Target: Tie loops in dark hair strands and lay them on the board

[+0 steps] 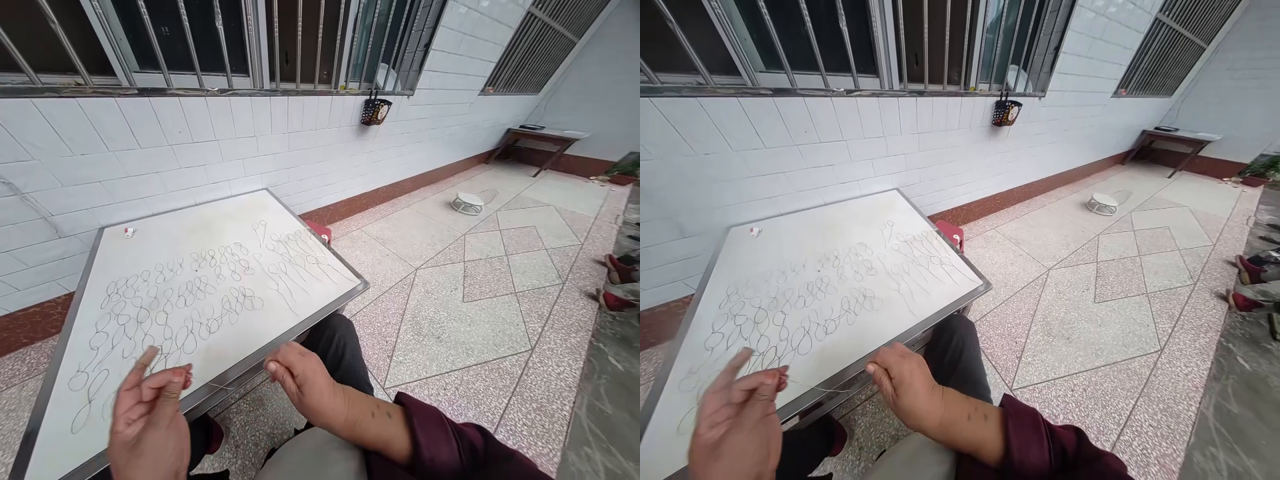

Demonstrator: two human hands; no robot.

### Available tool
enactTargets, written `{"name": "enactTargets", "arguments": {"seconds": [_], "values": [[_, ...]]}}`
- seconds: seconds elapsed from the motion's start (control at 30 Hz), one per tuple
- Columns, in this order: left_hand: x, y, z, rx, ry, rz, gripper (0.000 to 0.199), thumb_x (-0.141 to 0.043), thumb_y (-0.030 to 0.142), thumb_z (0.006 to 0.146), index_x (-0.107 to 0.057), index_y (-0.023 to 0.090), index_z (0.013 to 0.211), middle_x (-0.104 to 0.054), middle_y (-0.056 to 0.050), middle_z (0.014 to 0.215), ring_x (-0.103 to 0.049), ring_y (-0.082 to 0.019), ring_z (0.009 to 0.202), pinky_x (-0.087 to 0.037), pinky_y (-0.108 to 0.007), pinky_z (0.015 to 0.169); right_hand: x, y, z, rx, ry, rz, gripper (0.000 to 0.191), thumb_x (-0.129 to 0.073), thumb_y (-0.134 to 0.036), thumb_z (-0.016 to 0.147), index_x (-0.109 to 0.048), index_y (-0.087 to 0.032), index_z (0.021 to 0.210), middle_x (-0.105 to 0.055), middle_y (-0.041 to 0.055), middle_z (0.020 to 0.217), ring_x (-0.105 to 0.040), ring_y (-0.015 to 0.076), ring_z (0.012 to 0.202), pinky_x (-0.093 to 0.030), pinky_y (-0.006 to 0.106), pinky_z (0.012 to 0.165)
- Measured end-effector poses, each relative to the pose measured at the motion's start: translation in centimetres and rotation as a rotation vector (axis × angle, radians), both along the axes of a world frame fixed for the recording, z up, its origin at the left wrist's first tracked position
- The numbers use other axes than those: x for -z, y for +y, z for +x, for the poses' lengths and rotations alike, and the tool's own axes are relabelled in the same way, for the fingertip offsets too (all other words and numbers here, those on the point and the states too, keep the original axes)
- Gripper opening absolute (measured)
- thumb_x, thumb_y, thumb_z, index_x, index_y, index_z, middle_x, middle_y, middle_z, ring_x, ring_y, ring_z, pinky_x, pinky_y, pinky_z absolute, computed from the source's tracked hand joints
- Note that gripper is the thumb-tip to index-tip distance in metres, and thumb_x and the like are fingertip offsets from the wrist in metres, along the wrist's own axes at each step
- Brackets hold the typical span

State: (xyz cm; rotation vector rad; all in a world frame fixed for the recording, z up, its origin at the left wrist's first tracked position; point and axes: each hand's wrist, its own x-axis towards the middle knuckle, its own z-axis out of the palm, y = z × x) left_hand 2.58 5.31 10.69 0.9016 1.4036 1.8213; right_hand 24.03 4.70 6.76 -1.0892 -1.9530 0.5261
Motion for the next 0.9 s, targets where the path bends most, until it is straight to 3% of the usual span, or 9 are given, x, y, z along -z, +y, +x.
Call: {"name": "enactTargets", "arguments": {"seconds": [0.1,0.2,0.33,0.5,0.6,0.77,0.9], "values": [[0.6,-0.6,3.1,0.165,-0.058,-0.114,0.055,-0.084,0.035,0.073,-0.066,0.025,0.124,-0.069,0.003,0.083,-0.067,-0.02,0.089,-0.051,-0.037,0.097,-1.2,0.8,-0.9,-0.054,0.022,0.067,0.027,-0.053,-0.043,0.102,-0.066,-0.02,0.1,-0.072,0.0044,0.087,-0.062,0.0187,0.083,-0.05,0.028,0.078],[0.8,-0.9,4.9,0.24,-0.063,-0.168,0.051,-0.083,0.039,0.073,-0.068,0.024,0.12,-0.073,0.0,0.095,-0.07,-0.021,0.09,-0.053,-0.038,0.096,-1.2,1.2,-2.0,-0.081,0.003,0.071,0.025,-0.057,-0.041,0.1,-0.068,-0.019,0.101,-0.074,0.0049,0.091,-0.063,0.0182,0.083,-0.049,0.027,0.078],[0.9,-0.8,5.1,0.233,-0.013,-0.198,0.034,-0.082,0.042,0.073,-0.073,0.022,0.099,-0.067,-0.005,0.13,-0.069,-0.024,0.101,-0.054,-0.041,0.098,-0.3,1.4,-2.8,-0.04,0.051,0.007,0.013,-0.064,-0.032,0.096,-0.068,-0.02,0.098,-0.074,0.0022,0.088,-0.065,0.0168,0.084,-0.048,0.025,0.077],[2.0,-0.5,4.5,0.246,0.048,-0.219,0.025,-0.08,0.043,0.076,-0.075,0.021,0.089,-0.056,-0.005,0.146,-0.065,-0.029,0.116,-0.049,-0.045,0.106,-0.1,1.9,-3.3,0.021,0.067,-0.06,0.007,-0.07,-0.018,0.086,-0.064,-0.019,0.084,-0.069,0.0003,0.076,-0.063,0.0162,0.077,-0.045,0.024,0.07],[2.6,-0.3,4.3,0.277,0.034,-0.224,0.029,-0.08,0.042,0.076,-0.076,0.022,0.097,-0.058,-0.006,0.144,-0.063,-0.03,0.12,-0.048,-0.045,0.107,-0.2,2.1,-3.5,0.043,0.071,-0.102,0.01,-0.068,-0.015,0.084,-0.061,-0.02,0.08,-0.067,-0.0001,0.075,-0.062,0.0159,0.076,-0.044,0.024,0.067],[2.6,-0.4,4.4,0.32,-0.057,-0.236,0.061,-0.08,0.043,0.078,-0.061,0.027,0.133,-0.075,-0.006,0.114,-0.066,-0.028,0.116,-0.047,-0.046,0.108,-0.5,2.0,-3.4,0.066,0.07,-0.123,0.01,-0.067,-0.014,0.083,-0.06,-0.021,0.078,-0.068,-0.0003,0.075,-0.061,0.0158,0.075,-0.043,0.024,0.066],[2.2,-0.9,4.8,0.327,-0.072,-0.24,0.065,-0.079,0.043,0.079,-0.057,0.026,0.138,-0.077,-0.005,0.106,-0.066,-0.027,0.117,-0.048,-0.044,0.106,-0.8,1.7,-3.1,0.048,0.065,-0.115,0.01,-0.066,-0.015,0.085,-0.061,-0.021,0.078,-0.068,-0.0004,0.075,-0.06,0.0156,0.075,-0.043,0.024,0.066]]}}
